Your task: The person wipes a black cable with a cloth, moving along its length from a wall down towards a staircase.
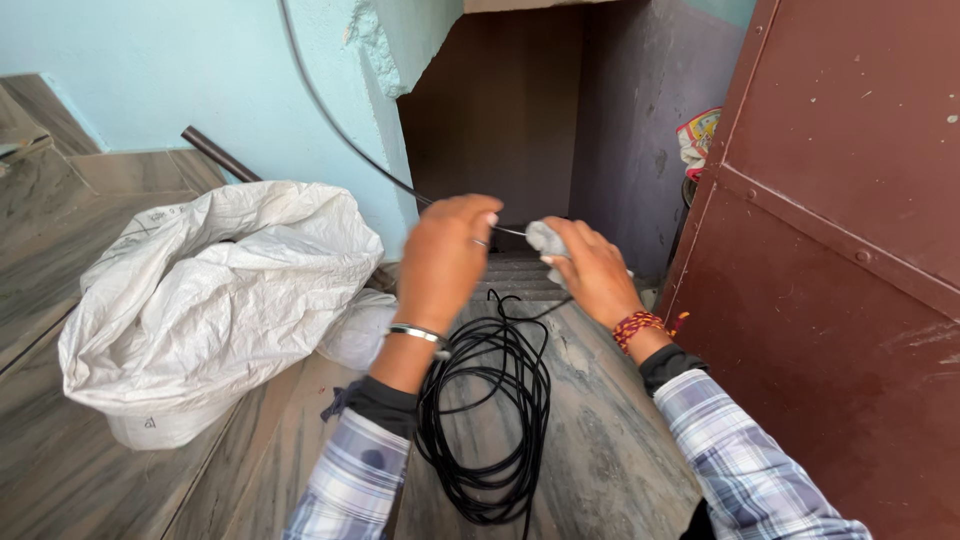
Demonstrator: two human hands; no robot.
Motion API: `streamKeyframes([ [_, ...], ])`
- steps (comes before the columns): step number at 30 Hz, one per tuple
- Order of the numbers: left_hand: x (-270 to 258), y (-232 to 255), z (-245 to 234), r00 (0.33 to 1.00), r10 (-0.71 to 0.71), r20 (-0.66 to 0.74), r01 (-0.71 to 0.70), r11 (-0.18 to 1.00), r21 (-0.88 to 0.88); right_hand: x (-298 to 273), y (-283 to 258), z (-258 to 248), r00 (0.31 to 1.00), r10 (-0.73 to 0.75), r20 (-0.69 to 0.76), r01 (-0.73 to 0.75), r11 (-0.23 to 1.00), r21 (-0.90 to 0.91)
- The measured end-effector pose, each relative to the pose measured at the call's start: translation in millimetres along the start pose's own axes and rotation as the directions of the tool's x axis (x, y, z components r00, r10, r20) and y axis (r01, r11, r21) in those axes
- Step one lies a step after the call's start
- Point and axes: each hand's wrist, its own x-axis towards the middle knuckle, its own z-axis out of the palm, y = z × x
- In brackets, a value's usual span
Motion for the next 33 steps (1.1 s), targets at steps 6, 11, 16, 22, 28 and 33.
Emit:
streamKeyframes([
  [6,-31.0,-15.0,30.7,0.909,0.412,-0.066,-0.363,0.86,0.359,4.4,-37.1,-8.0,0.992,-0.124,0.036,0.121,0.989,0.083],
  [11,-43.6,-20.0,34.6,0.992,0.046,0.12,-0.073,0.971,0.226,2.0,-34.1,11.1,0.99,-0.143,-0.003,0.14,0.966,0.218],
  [16,-34.8,-31.3,54.5,0.945,-0.324,-0.036,0.324,0.946,-0.018,18.5,-16.0,20.9,0.868,0.496,-0.026,-0.239,0.461,0.855],
  [22,-21.4,-30.0,70.9,0.927,-0.373,-0.025,0.374,0.927,0.041,13.2,-31.1,35.2,0.712,0.345,0.611,-0.48,-0.396,0.783],
  [28,-30.1,-17.3,73.6,0.988,-0.152,0.028,0.148,0.982,0.113,11.3,-44.8,63.9,0.776,0.31,0.549,-0.443,-0.351,0.825],
  [33,-37.9,-4.5,55.8,0.988,-0.054,0.144,0.028,0.985,0.171,26.6,-11.5,73.8,0.734,0.506,0.452,-0.402,-0.212,0.891],
])
